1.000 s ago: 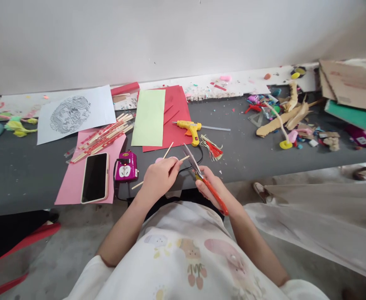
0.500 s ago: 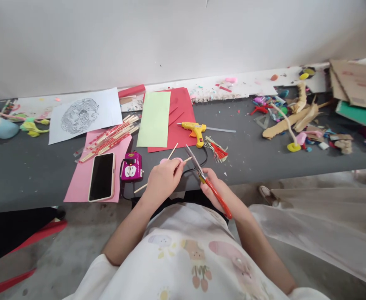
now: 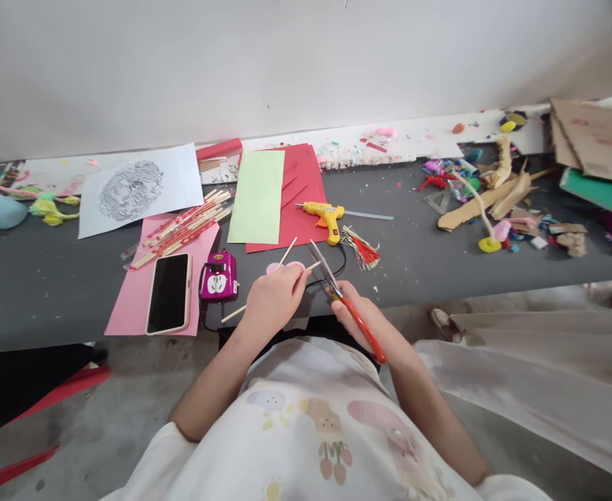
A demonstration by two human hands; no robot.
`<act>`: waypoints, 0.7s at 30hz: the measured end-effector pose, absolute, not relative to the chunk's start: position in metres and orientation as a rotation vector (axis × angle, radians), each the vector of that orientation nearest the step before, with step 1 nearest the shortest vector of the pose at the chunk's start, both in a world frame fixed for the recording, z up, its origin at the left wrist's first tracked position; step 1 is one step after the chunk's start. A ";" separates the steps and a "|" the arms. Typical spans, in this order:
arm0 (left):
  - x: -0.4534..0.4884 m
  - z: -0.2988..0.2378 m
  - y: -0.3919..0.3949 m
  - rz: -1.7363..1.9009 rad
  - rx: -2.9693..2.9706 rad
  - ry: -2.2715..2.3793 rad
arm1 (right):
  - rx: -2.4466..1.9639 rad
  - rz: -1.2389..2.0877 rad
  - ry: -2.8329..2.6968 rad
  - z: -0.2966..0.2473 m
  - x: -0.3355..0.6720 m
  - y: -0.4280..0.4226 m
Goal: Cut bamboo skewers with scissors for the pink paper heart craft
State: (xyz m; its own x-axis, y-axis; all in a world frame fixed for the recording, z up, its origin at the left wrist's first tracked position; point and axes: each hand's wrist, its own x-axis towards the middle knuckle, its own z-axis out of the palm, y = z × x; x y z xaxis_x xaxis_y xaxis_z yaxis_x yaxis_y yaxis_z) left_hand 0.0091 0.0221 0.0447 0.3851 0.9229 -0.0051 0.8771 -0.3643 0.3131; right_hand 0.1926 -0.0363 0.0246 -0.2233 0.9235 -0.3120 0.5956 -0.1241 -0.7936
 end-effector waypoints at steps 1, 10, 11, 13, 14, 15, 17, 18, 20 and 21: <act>0.009 0.045 0.022 0.248 2.383 1.587 | -1.689 1.286 -1.784 0.023 0.192 -0.036; 0.010 0.044 0.024 0.170 2.415 1.615 | -1.685 1.279 -1.790 0.022 0.193 -0.038; 0.010 0.044 0.024 0.167 2.413 1.616 | -1.681 1.274 -1.793 0.022 0.193 -0.038; 0.011 0.044 0.024 0.168 2.411 1.611 | -1.682 1.265 -1.796 0.023 0.194 -0.039; 0.011 0.044 0.024 0.172 2.411 1.609 | -1.687 1.258 -1.799 0.022 0.194 -0.039; 0.011 0.044 0.023 0.176 2.411 1.607 | -1.696 1.251 -1.804 0.022 0.194 -0.039; 0.011 0.043 0.022 0.186 2.408 1.606 | -1.736 1.223 -1.815 0.020 0.193 -0.040; 0.011 0.042 0.022 0.188 2.408 1.603 | -1.763 1.202 -1.821 0.020 0.193 -0.040; 0.011 0.041 0.021 0.185 2.418 1.600 | -1.823 1.146 -1.834 0.019 0.190 -0.040; 0.011 0.040 0.020 0.183 2.430 1.602 | -1.850 1.117 -1.839 0.019 0.188 -0.039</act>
State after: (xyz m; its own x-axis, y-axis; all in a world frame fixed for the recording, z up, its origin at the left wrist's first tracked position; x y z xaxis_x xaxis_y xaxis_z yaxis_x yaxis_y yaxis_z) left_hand 0.0108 0.0205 0.0404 0.3964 0.9179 -0.0193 0.8898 -0.3790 0.2540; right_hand 0.1876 -0.0394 0.0189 -0.1235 0.9434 -0.3078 0.7077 -0.1337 -0.6937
